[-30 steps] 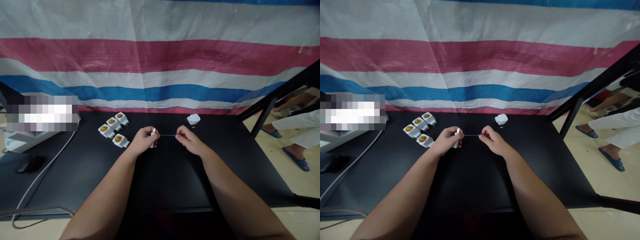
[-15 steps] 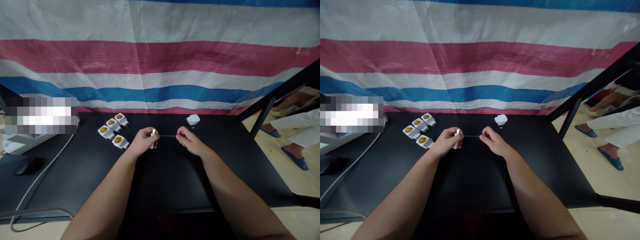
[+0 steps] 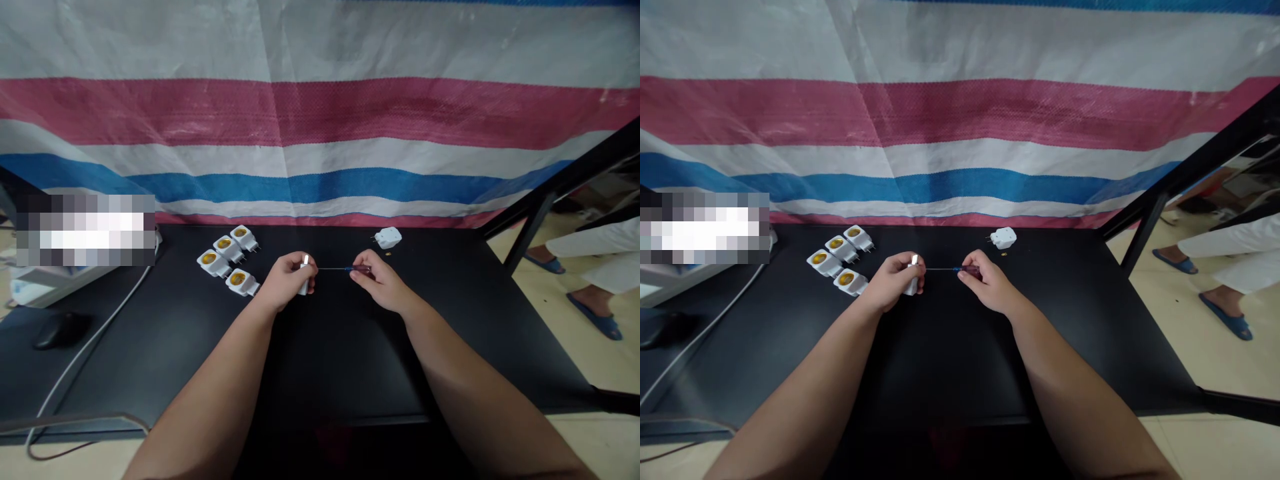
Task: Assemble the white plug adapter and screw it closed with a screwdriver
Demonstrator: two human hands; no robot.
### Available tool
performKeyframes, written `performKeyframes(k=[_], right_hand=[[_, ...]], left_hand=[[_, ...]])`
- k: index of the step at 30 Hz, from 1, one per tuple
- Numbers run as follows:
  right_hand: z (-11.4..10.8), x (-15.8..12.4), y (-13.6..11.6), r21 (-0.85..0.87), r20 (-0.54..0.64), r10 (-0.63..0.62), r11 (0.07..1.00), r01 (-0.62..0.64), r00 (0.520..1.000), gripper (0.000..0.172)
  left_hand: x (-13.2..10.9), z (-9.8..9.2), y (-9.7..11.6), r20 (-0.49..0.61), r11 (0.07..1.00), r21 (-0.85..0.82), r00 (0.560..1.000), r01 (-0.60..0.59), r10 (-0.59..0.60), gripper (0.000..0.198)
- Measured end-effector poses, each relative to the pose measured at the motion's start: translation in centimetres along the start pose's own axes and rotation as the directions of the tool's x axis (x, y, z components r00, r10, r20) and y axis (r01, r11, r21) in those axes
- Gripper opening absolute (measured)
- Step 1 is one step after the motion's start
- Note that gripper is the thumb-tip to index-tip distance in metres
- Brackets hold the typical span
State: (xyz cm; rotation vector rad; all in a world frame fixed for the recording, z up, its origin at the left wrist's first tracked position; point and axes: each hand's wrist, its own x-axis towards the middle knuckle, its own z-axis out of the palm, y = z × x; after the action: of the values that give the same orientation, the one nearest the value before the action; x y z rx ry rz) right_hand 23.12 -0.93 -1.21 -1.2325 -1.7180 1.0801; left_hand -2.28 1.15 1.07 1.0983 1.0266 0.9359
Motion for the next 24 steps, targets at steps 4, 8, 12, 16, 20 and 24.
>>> performKeyframes(k=[4,8,12,16,20,24], right_hand=[[0.2,0.3,0.4,-0.044,-0.093,0.041,0.998,-0.045,0.995,0.042],[0.5,0.2,0.3,-0.044,-0.074,0.078,0.996,-0.081,0.994,0.051],[0.3,-0.3,-0.7,-0.078,-0.009,-0.049,0.996,0.048,0.999,0.026],[-0.2,-0.8,-1.3,-0.105,-0.099,-0.096,0.991,0.085,0.99,0.022],[-0.4,-1.0,-1.6,-0.081,-0.1,-0.097,0.993,0.089,0.99,0.024],[-0.1,-1.2,-2.0,-0.113,-0.054,-0.083,0.991,0.077,0.995,0.025]], left_hand=[[-0.1,0.1,0.2,0.016,1.0,0.015,1.0,-0.007,0.007,0.014],[-0.1,0.1,0.2,0.028,1.0,-0.014,1.0,-0.004,0.004,0.012],[0.1,-0.1,0.5,0.001,0.98,-0.183,0.997,0.075,-0.076,0.015],[0.1,-0.6,1.4,0.03,0.894,-0.409,0.982,0.181,-0.185,0.022],[0.0,-0.8,1.9,0.032,0.835,-0.51,0.975,0.207,-0.221,0.019],[0.1,-0.6,1.9,0.0,0.838,-0.503,0.97,0.21,-0.243,0.015]])
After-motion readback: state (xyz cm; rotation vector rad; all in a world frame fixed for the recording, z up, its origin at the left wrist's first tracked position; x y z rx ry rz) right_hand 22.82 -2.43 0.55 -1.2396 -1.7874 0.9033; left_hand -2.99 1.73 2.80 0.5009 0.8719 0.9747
